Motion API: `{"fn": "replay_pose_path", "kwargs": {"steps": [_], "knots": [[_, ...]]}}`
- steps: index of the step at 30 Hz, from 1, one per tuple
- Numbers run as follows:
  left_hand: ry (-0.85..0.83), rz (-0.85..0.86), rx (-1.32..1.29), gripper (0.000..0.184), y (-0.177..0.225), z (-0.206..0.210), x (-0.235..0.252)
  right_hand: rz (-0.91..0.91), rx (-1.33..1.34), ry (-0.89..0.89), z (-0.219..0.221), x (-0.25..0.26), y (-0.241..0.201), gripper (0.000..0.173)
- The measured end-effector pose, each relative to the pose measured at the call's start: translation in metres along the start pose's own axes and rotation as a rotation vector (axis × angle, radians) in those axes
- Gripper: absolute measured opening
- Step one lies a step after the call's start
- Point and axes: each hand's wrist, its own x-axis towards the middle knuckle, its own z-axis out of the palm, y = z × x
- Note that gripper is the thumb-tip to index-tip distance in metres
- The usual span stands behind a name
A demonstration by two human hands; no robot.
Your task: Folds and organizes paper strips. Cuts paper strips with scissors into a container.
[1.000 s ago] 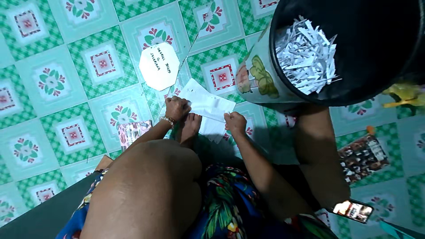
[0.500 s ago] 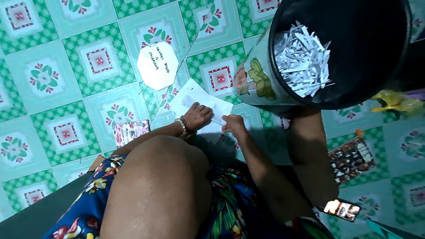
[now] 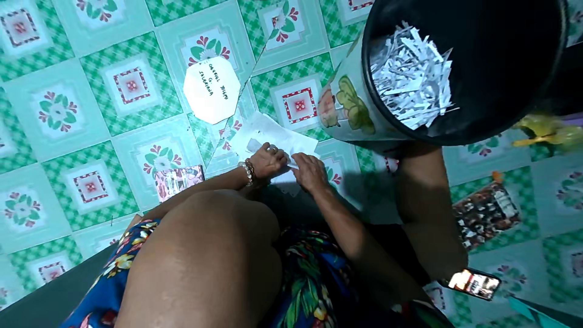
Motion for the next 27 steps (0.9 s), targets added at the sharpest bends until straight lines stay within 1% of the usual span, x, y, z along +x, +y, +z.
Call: {"fn": "replay_pose_path", "kwargs": {"steps": [2,3,4,6,9,12,15,19,23,27], "knots": [[-0.024,-0.065,-0.044,0.022,-0.003,0.001,-0.003,0.004,-0.032,0.003,0.002,0.001,0.002,0.029],[-0.047,-0.097,-0.078,0.022,-0.005,0.0,-0.003,0.008,-0.039,0.0,0.002,0.001,0.004,0.028],[-0.107,-0.139,-0.122,0.024,-0.007,-0.004,-0.003,0.007,-0.035,0.007,0.002,0.001,0.007,0.027],[-0.171,-0.202,-0.198,0.028,-0.014,-0.012,-0.002,0.018,0.024,0.049,0.003,0.002,0.011,0.025],[-0.209,-0.302,-0.327,0.03,-0.033,-0.025,-0.006,0.139,0.176,0.044,-0.008,0.001,0.016,0.026],[-0.241,-0.409,-0.463,0.03,-0.058,-0.038,-0.013,0.281,0.33,0.036,-0.017,0.0,0.021,0.031],[-0.147,-0.516,-0.591,0.029,-0.071,-0.042,-0.018,0.358,0.367,0.051,-0.018,0.001,0.026,0.035],[-0.018,-0.614,-0.664,0.029,-0.071,-0.038,-0.018,0.42,0.379,0.041,-0.021,0.005,0.026,0.037],[0.033,-0.681,-0.656,0.032,-0.068,-0.035,-0.012,0.464,0.38,0.03,-0.02,0.01,0.027,0.037],[0.026,-0.72,-0.635,0.031,-0.066,-0.033,-0.005,0.516,0.418,0.026,-0.018,0.012,0.029,0.038]]}}
